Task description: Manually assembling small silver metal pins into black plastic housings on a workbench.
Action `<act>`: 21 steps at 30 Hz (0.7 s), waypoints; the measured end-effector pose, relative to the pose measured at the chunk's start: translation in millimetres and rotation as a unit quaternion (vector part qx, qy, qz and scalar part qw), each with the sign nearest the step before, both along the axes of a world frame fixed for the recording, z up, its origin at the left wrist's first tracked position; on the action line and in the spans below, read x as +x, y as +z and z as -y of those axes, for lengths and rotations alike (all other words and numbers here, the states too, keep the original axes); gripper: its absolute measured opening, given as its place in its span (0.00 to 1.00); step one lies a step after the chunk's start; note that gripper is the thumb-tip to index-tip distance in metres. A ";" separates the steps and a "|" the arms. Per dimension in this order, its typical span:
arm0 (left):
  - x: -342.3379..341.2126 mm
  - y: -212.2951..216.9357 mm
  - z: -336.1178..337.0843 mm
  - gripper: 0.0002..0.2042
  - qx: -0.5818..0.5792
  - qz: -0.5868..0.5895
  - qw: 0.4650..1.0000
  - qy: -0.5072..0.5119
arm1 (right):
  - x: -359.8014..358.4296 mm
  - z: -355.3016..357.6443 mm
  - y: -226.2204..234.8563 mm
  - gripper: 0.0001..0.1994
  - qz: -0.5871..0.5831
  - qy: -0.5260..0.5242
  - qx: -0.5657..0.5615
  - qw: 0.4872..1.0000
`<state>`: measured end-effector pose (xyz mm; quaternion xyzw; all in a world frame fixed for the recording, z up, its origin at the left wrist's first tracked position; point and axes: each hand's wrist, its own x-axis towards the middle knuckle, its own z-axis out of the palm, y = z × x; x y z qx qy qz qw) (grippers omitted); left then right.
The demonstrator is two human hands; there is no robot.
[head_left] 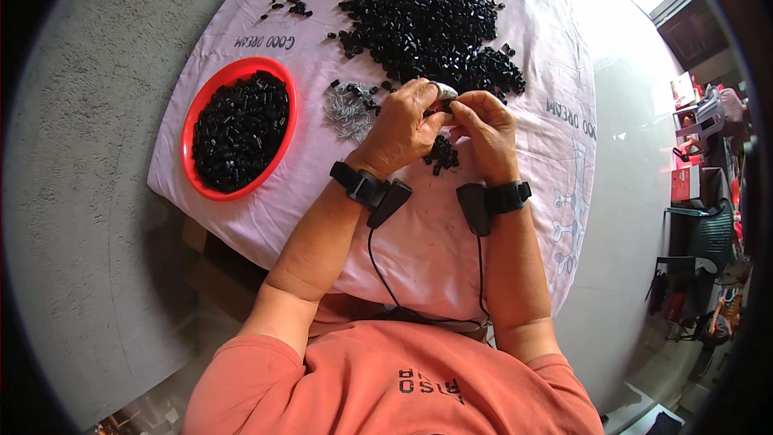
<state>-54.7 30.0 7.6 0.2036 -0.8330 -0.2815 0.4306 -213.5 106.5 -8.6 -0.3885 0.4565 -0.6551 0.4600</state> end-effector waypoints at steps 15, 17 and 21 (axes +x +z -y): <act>3.5 10.3 -3.2 0.12 0.002 0.002 1.000 -0.013 | 1.6 -0.9 4.1 0.04 0.000 -0.001 0.016 1.000; 1.5 8.1 -2.2 0.12 -0.032 -0.002 0.999 -0.012 | -0.5 -0.7 3.1 0.04 0.002 -0.001 0.010 1.000; -0.9 7.7 -5.1 0.13 -0.034 0.011 0.999 -0.004 | -0.9 0.8 1.3 0.04 0.007 -0.005 0.000 1.000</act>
